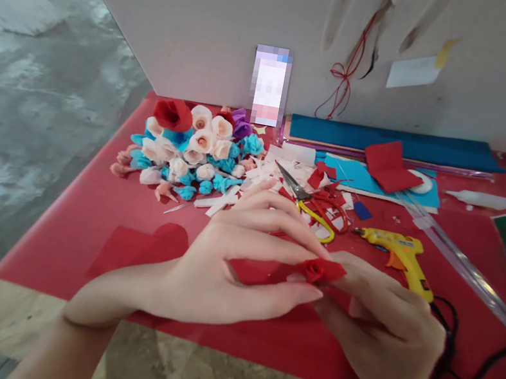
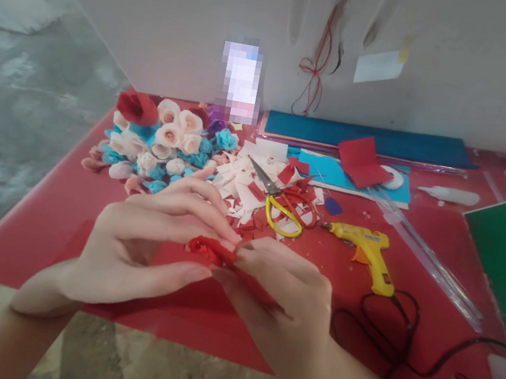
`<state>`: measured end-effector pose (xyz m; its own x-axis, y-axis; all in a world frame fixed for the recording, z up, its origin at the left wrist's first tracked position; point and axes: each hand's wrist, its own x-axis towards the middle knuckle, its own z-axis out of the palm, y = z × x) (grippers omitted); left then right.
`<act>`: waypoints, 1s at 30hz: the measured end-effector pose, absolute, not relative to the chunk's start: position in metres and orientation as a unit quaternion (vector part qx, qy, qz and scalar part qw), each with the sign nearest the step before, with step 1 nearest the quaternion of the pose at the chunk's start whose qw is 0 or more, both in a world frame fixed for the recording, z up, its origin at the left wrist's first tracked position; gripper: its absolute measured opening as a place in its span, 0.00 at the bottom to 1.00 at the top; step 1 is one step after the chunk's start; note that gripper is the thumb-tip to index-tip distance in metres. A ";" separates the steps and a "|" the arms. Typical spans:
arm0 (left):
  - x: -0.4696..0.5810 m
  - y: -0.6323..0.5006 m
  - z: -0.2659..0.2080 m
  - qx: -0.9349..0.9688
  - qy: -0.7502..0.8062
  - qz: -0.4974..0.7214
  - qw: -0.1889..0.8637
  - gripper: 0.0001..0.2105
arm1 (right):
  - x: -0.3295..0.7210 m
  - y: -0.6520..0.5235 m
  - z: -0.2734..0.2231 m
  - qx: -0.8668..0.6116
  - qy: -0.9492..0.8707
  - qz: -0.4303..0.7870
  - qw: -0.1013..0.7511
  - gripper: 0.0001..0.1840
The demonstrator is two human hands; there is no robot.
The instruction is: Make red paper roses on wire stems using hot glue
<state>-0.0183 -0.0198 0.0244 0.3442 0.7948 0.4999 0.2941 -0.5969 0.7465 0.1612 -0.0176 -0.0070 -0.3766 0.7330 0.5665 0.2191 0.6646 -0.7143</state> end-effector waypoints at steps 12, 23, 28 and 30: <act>-0.017 -0.018 0.020 0.748 0.314 0.469 0.348 0.03 | 0.159 -0.014 -0.002 -0.284 -0.777 0.326 0.457 0.08; -0.016 -0.018 0.019 0.734 0.316 0.472 0.373 0.04 | 0.161 -0.017 0.001 -0.288 -0.766 0.356 0.451 0.13; -0.015 -0.019 0.019 0.728 0.309 0.478 0.382 0.04 | 0.163 -0.017 -0.001 -0.290 -0.766 0.358 0.448 0.13; -0.015 -0.019 0.019 0.727 0.310 0.476 0.386 0.04 | 0.163 -0.016 -0.002 -0.291 -0.764 0.359 0.449 0.14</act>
